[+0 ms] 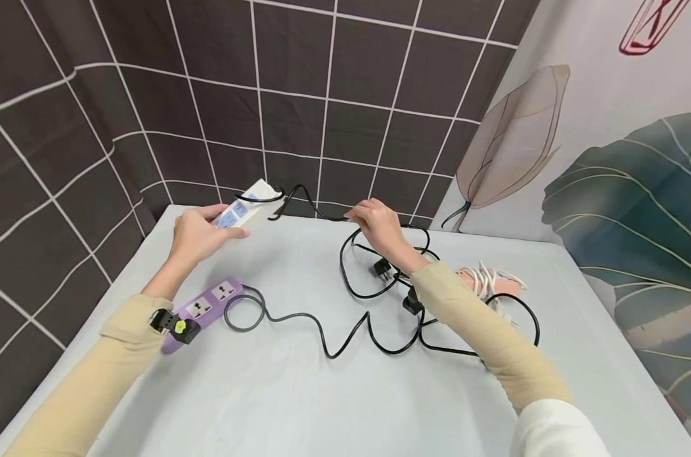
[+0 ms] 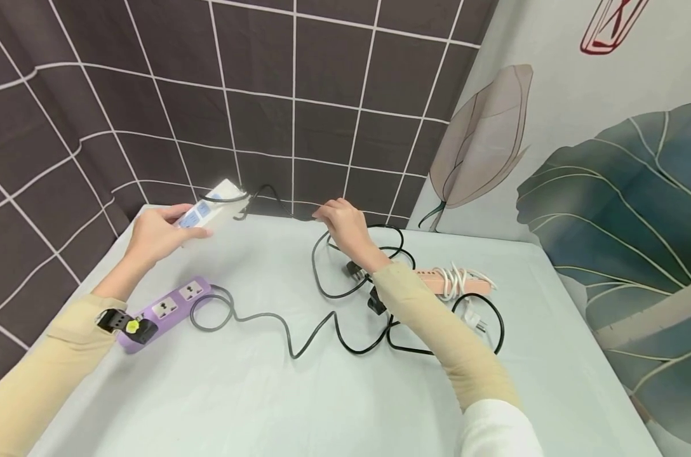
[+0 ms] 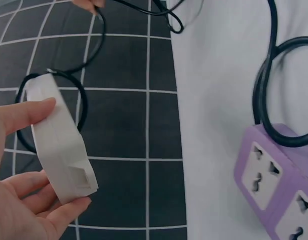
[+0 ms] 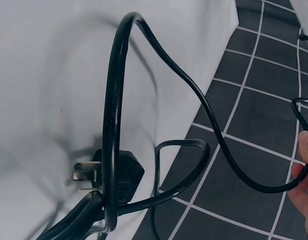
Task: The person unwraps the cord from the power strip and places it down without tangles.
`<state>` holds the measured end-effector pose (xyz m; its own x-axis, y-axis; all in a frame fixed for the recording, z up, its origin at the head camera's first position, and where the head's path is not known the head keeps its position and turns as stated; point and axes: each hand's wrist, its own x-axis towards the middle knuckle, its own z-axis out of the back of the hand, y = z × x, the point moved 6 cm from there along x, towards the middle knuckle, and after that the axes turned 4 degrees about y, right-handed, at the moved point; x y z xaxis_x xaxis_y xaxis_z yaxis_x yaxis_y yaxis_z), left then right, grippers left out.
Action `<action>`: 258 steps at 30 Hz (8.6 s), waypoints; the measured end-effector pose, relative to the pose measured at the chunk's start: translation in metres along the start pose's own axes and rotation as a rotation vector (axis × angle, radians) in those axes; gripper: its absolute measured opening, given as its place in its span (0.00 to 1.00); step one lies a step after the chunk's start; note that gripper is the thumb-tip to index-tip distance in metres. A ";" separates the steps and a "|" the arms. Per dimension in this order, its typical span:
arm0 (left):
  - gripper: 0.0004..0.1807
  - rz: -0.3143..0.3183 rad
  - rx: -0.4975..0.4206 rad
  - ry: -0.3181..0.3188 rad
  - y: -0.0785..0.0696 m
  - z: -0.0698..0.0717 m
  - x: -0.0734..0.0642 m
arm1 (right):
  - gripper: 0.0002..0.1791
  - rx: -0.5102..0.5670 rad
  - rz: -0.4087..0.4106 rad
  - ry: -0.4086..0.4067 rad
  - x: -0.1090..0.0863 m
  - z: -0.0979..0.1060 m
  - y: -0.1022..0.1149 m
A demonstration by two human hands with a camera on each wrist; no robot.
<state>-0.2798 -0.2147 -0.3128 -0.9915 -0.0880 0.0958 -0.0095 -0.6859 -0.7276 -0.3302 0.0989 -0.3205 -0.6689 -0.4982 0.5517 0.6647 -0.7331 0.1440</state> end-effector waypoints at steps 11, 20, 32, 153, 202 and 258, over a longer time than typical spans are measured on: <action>0.38 -0.026 -0.091 0.055 -0.019 -0.004 -0.008 | 0.08 -0.023 -0.074 0.059 0.009 -0.014 -0.008; 0.35 -0.099 -0.043 0.118 -0.030 -0.020 -0.011 | 0.08 -0.038 -0.133 0.096 0.014 -0.018 -0.012; 0.38 -0.137 0.035 0.215 -0.034 -0.037 -0.015 | 0.08 -0.062 -0.154 0.092 0.025 -0.014 -0.009; 0.24 -0.201 -0.044 -0.273 -0.010 -0.037 0.023 | 0.17 -0.074 0.037 0.250 -0.015 0.034 -0.016; 0.34 -0.502 0.147 0.644 -0.250 -0.267 0.002 | 0.16 -0.111 -0.378 0.181 -0.176 0.174 -0.140; 0.19 -0.465 0.485 0.721 -0.244 -0.383 -0.028 | 0.34 0.822 -1.085 0.614 -0.298 0.084 -0.201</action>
<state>-0.2991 0.2317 -0.3978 -0.7456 0.6168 -0.2523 -0.5243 -0.7766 -0.3492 -0.2368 0.4331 -0.4450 -0.8404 -0.1607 -0.5176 -0.3785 -0.5094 0.7728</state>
